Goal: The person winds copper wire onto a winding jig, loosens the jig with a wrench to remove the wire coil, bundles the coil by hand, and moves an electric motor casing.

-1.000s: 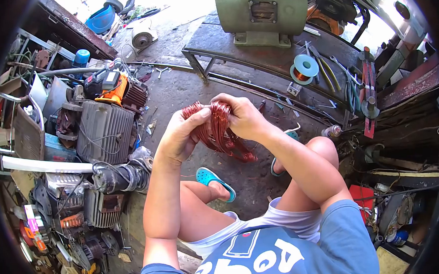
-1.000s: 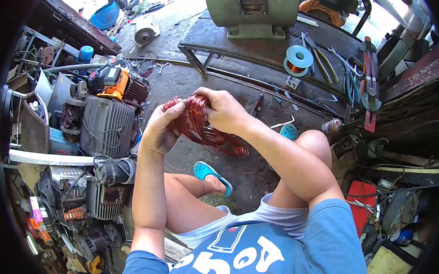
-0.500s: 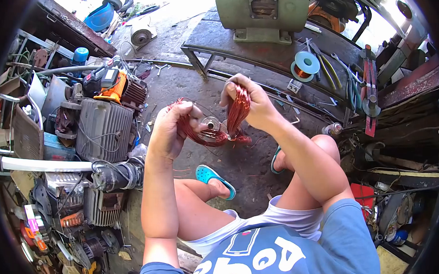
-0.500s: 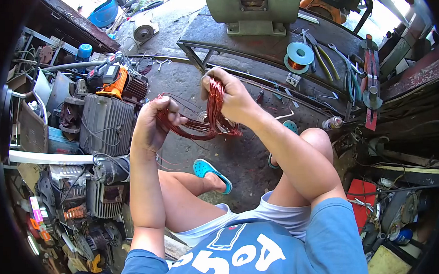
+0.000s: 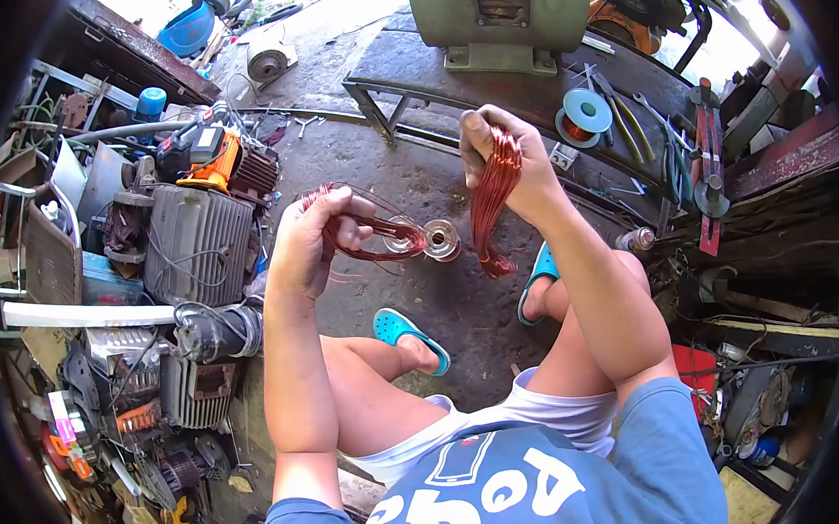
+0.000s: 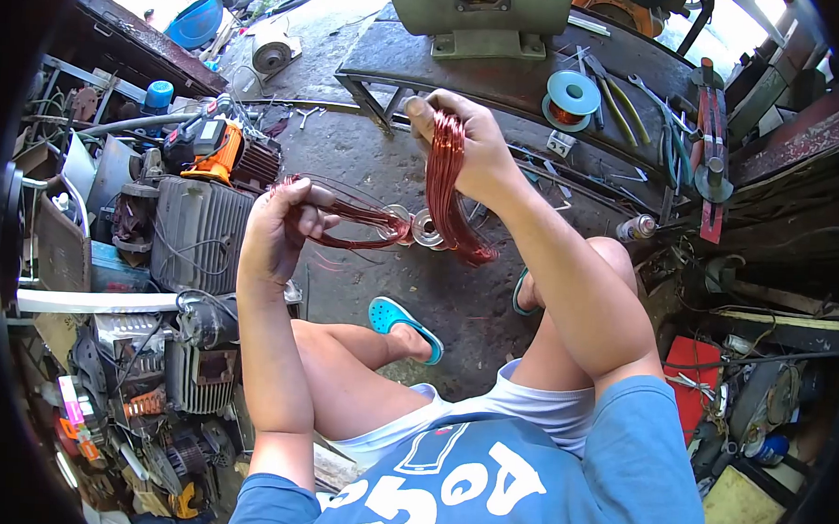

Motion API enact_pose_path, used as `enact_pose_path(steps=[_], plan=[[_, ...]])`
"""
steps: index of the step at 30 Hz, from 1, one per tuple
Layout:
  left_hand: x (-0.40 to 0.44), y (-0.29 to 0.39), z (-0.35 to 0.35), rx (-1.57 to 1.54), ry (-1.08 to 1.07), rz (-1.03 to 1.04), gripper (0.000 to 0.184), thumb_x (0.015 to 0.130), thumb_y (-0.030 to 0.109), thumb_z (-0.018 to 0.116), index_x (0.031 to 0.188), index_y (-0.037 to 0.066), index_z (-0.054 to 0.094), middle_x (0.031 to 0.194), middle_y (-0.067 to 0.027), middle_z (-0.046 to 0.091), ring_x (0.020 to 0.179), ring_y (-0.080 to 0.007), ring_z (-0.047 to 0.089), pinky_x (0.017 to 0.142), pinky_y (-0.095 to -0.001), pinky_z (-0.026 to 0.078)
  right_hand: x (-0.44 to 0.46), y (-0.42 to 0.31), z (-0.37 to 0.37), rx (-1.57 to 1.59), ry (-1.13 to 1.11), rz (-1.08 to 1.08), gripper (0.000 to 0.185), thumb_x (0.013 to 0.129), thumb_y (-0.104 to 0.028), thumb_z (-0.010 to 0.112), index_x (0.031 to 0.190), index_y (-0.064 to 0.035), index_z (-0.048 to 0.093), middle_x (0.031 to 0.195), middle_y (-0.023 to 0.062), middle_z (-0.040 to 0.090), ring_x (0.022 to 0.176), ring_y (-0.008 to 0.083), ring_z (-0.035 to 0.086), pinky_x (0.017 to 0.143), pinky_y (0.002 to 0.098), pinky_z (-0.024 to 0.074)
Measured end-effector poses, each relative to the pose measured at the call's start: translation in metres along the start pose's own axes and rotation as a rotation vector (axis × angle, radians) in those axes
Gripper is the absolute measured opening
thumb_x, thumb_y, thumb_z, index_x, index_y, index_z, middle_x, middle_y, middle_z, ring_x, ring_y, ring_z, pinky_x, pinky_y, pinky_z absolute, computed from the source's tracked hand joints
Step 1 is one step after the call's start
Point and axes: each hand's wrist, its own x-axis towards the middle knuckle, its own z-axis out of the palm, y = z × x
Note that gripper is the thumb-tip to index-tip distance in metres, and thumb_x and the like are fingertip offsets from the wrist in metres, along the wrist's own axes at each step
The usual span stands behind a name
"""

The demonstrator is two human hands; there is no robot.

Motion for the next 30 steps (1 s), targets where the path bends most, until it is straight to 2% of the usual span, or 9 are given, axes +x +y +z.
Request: enact_pose_path(steps=[4, 7, 10, 11, 15, 19, 25, 28, 30], plan=[[-0.004, 0.005, 0.006, 0.109, -0.017, -0.020, 0.041, 0.096, 0.023, 0.055, 0.108, -0.013, 0.070, 0.075, -0.0112, 0.072, 0.070, -0.0195, 0.070, 0.079, -0.0331, 0.059, 0.001, 0.001, 0.004, -0.117, -0.046, 0.004, 0.043, 0.104, -0.047, 0.062, 0.090, -0.0059, 0.063, 0.069, -0.0018, 0.057, 0.057, 0.0059, 0.052, 0.054, 0.0242, 0.0427], [-0.007, 0.009, 0.015, 0.036, -0.039, -0.040, 0.040, 0.091, 0.019, 0.055, 0.110, -0.014, 0.070, 0.082, -0.0153, 0.075, 0.074, -0.0219, 0.073, 0.078, -0.0332, 0.059, 0.002, 0.003, 0.008, -0.122, -0.092, 0.070, 0.043, 0.104, -0.047, 0.061, 0.091, -0.0052, 0.065, 0.071, -0.0006, 0.060, 0.058, 0.0064, 0.054, 0.055, 0.0243, 0.0438], [-0.005, 0.006, 0.013, 0.040, -0.092, -0.073, 0.043, 0.087, 0.017, 0.054, 0.111, -0.014, 0.070, 0.083, -0.0145, 0.074, 0.075, -0.0217, 0.072, 0.079, -0.0345, 0.058, 0.001, 0.002, 0.012, -0.095, -0.172, 0.120, 0.043, 0.104, -0.045, 0.061, 0.093, -0.0037, 0.068, 0.078, 0.0032, 0.068, 0.061, 0.0071, 0.060, 0.057, 0.0239, 0.0468], [-0.004, 0.004, 0.013, 0.055, -0.110, -0.060, 0.043, 0.086, 0.018, 0.054, 0.111, -0.014, 0.070, 0.083, -0.0141, 0.073, 0.076, -0.0214, 0.071, 0.080, -0.0352, 0.058, 0.000, -0.001, 0.013, -0.122, -0.217, 0.184, 0.045, 0.106, -0.041, 0.060, 0.097, 0.0023, 0.069, 0.085, 0.0049, 0.068, 0.081, 0.0112, 0.066, 0.073, 0.0285, 0.0515], [0.001, -0.004, 0.014, 0.083, -0.164, -0.017, 0.045, 0.086, 0.020, 0.054, 0.111, -0.014, 0.071, 0.080, -0.0118, 0.070, 0.077, -0.0202, 0.068, 0.085, -0.0374, 0.057, 0.000, 0.004, 0.021, -0.347, -0.259, 0.178, 0.050, 0.104, -0.044, 0.060, 0.097, 0.0046, 0.070, 0.083, 0.0137, 0.068, 0.078, 0.0188, 0.060, 0.075, 0.0362, 0.0499], [0.002, -0.004, 0.022, 0.053, -0.140, 0.010, 0.042, 0.087, 0.019, 0.053, 0.108, -0.013, 0.071, 0.078, -0.0097, 0.068, 0.075, -0.0191, 0.066, 0.084, -0.0401, 0.059, 0.002, 0.004, 0.025, -0.389, -0.248, 0.139, 0.047, 0.105, -0.041, 0.060, 0.105, 0.0043, 0.071, 0.088, 0.0167, 0.069, 0.083, 0.0213, 0.063, 0.080, 0.0368, 0.0512], [0.004, -0.005, 0.025, -0.027, -0.127, -0.052, 0.036, 0.092, 0.018, 0.051, 0.102, -0.010, 0.070, 0.078, -0.0081, 0.066, 0.073, -0.0168, 0.066, 0.079, -0.0439, 0.064, 0.002, 0.017, 0.025, -0.494, -0.305, -0.004, 0.039, 0.103, -0.034, 0.062, 0.109, 0.0028, 0.070, 0.093, 0.0166, 0.070, 0.087, 0.0218, 0.063, 0.082, 0.0362, 0.0515], [0.003, -0.005, 0.025, -0.043, -0.106, -0.063, 0.035, 0.094, 0.018, 0.051, 0.100, -0.007, 0.074, 0.076, -0.0071, 0.068, 0.068, -0.0151, 0.064, 0.070, -0.0298, 0.055, 0.004, 0.012, 0.023, -0.384, -0.398, 0.207, 0.029, 0.104, -0.027, 0.062, 0.107, 0.0014, 0.067, 0.095, 0.0070, 0.066, 0.091, 0.0141, 0.059, 0.084, 0.0325, 0.0497], [0.003, -0.004, 0.024, -0.040, -0.096, -0.057, 0.033, 0.094, 0.017, 0.052, 0.099, -0.006, 0.074, 0.075, -0.0062, 0.066, 0.068, -0.0147, 0.063, 0.070, -0.0300, 0.055, 0.003, 0.020, 0.023, -0.348, -0.428, 0.135, 0.028, 0.104, -0.026, 0.062, 0.110, 0.0010, 0.066, 0.096, 0.0072, 0.066, 0.093, 0.0135, 0.058, 0.085, 0.0322, 0.0493]])
